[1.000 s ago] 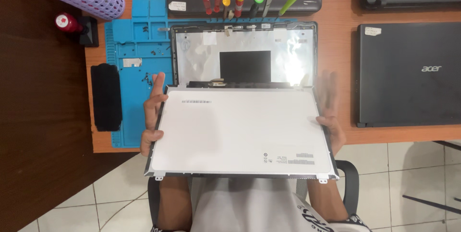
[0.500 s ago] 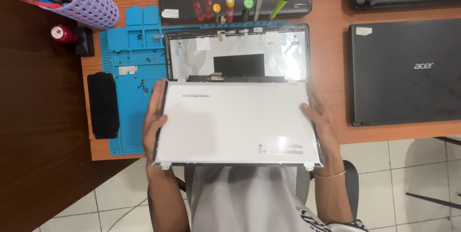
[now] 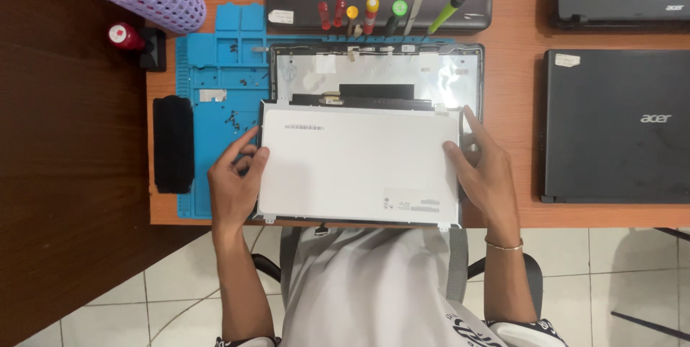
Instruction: The person prying the bezel off a laptop by hand, disconnects a connector cable from the rear of the LCD panel, and removes the screen from the lid assembly using a small red hand tool.
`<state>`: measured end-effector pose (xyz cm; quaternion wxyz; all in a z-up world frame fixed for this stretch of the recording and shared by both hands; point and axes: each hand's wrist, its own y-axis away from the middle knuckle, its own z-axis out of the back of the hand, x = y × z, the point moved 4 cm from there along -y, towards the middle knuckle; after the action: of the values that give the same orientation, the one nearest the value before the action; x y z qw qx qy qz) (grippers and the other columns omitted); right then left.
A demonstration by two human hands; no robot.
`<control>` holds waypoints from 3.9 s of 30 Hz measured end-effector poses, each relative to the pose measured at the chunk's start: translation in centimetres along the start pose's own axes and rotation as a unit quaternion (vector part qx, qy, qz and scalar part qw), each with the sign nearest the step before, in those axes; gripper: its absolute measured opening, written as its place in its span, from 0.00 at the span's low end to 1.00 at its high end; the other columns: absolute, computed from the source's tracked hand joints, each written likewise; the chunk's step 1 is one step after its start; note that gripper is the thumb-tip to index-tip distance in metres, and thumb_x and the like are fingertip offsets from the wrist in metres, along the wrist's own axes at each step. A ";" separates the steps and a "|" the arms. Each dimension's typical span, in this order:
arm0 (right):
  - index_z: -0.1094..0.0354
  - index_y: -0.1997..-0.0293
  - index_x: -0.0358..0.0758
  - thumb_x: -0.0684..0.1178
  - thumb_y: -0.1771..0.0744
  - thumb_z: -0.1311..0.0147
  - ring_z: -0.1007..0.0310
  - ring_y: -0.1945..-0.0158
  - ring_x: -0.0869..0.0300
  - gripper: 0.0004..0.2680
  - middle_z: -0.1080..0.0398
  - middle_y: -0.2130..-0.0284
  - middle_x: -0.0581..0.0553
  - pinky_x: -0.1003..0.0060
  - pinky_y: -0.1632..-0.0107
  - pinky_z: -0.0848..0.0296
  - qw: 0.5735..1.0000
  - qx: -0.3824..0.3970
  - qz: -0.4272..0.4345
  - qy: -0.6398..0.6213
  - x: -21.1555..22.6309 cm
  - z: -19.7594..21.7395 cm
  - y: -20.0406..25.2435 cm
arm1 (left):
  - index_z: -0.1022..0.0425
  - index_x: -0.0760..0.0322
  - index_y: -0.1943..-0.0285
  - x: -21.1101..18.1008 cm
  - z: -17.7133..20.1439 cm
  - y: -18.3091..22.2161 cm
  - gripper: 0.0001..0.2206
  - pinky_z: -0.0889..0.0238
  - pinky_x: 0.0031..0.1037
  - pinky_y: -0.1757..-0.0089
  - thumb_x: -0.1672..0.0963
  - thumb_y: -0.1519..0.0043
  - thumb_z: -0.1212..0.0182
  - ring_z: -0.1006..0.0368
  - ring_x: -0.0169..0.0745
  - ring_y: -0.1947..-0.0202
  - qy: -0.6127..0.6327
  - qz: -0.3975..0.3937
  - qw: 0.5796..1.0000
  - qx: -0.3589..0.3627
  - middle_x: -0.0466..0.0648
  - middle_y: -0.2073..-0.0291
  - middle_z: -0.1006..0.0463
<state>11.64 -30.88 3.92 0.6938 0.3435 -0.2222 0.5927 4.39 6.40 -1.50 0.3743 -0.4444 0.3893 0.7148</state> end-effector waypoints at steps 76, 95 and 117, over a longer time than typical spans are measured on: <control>0.29 0.47 0.37 0.41 0.38 0.35 0.28 0.47 0.45 0.15 0.28 0.48 0.41 0.55 0.46 0.28 0.947 0.076 0.296 0.095 13.1 -7.9 -3.5 | 0.29 0.64 0.48 -9.5 2.3 -2.5 0.06 0.29 0.35 0.66 0.58 0.30 0.48 0.21 0.44 0.66 -0.197 -0.198 0.958 -0.059 0.49 0.60 0.21; 0.27 0.48 0.37 0.43 0.38 0.33 0.33 0.37 0.43 0.14 0.33 0.42 0.39 0.53 0.38 0.30 0.935 0.058 0.339 0.089 9.9 -7.2 -2.2 | 0.28 0.62 0.55 -4.5 -4.4 1.6 0.04 0.30 0.43 0.67 0.57 0.32 0.47 0.22 0.54 0.67 -0.347 -0.125 0.929 -0.019 0.49 0.64 0.23; 0.28 0.45 0.37 0.42 0.38 0.35 0.37 0.34 0.41 0.16 0.34 0.40 0.37 0.52 0.37 0.32 0.936 0.061 0.330 0.109 10.1 -7.6 -1.8 | 0.28 0.65 0.55 -4.5 -3.9 1.1 0.07 0.31 0.40 0.68 0.56 0.30 0.48 0.23 0.49 0.70 -0.289 -0.090 0.950 -0.077 0.50 0.65 0.23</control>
<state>14.66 -18.63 5.67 0.4566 0.2260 -0.2093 0.8347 6.28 1.62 1.73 0.4985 -0.2792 0.1663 0.8037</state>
